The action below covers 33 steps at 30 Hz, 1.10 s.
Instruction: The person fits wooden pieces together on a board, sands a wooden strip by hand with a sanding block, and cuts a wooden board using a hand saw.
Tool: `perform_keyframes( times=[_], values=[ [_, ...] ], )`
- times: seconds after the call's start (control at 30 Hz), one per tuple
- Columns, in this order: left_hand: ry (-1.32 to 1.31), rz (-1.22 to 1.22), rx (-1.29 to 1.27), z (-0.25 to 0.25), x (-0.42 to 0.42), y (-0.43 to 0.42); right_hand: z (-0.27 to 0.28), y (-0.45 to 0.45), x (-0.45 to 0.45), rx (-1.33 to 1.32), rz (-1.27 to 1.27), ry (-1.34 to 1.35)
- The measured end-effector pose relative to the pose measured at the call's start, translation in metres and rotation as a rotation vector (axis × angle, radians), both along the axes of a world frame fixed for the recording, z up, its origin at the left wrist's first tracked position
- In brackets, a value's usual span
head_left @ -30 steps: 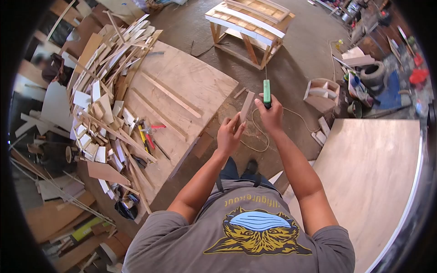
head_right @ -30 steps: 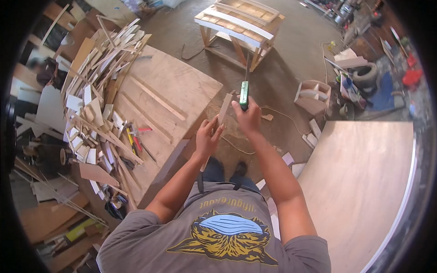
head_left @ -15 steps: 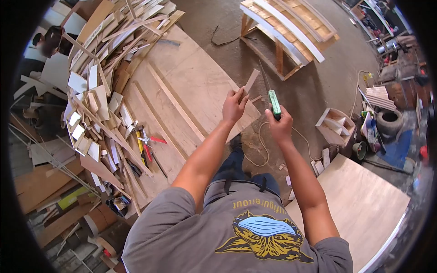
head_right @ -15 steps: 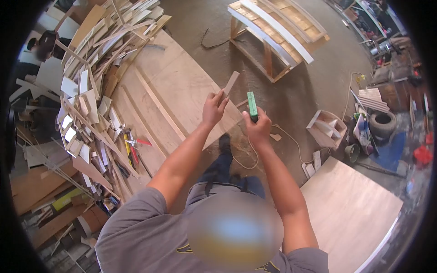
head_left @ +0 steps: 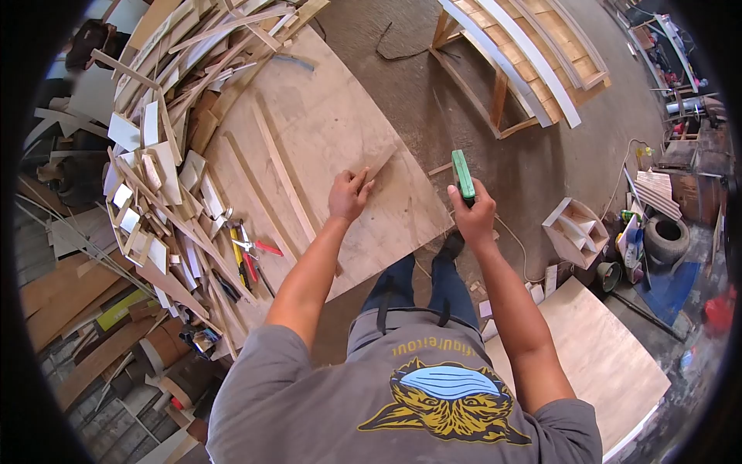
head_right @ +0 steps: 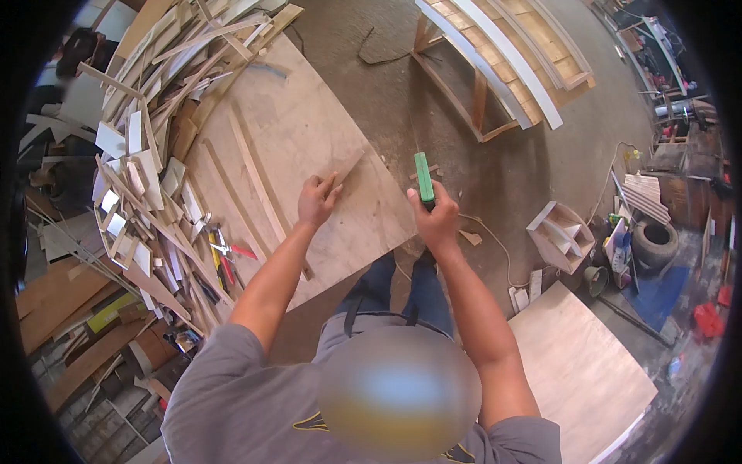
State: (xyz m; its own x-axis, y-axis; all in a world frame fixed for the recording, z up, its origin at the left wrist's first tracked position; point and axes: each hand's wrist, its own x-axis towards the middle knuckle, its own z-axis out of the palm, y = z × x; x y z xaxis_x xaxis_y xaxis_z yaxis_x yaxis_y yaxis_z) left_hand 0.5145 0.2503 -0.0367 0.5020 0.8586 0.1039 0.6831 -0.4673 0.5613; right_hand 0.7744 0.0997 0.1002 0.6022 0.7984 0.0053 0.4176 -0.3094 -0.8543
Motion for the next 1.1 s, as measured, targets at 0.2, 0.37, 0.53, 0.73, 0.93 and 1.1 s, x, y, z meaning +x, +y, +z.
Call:
perform_keyframes(
  times=[0.2,0.37,0.53,0.73,0.93,1.1],
  values=[
    [0.026,-0.018,0.040,-0.003,0.051,0.007,-0.010,0.006,0.006,0.043,0.006,-0.059],
    [0.105,0.025,0.054,0.012,0.072,0.009,-0.010,0.001,0.014,0.032,0.021,-0.086],
    [0.199,0.154,0.100,0.001,0.104,0.028,0.000,-0.009,0.004,-0.038,0.028,-0.005],
    [0.322,0.328,-0.121,-0.008,0.140,0.047,0.010,-0.015,-0.011,0.022,0.056,0.040],
    [0.388,0.321,-0.192,-0.003,0.142,0.048,0.013,-0.012,-0.026,0.060,0.055,0.043],
    [0.413,0.320,-0.211,-0.001,0.144,0.049,0.009,-0.011,-0.037,0.069,0.055,0.055]
  ],
)
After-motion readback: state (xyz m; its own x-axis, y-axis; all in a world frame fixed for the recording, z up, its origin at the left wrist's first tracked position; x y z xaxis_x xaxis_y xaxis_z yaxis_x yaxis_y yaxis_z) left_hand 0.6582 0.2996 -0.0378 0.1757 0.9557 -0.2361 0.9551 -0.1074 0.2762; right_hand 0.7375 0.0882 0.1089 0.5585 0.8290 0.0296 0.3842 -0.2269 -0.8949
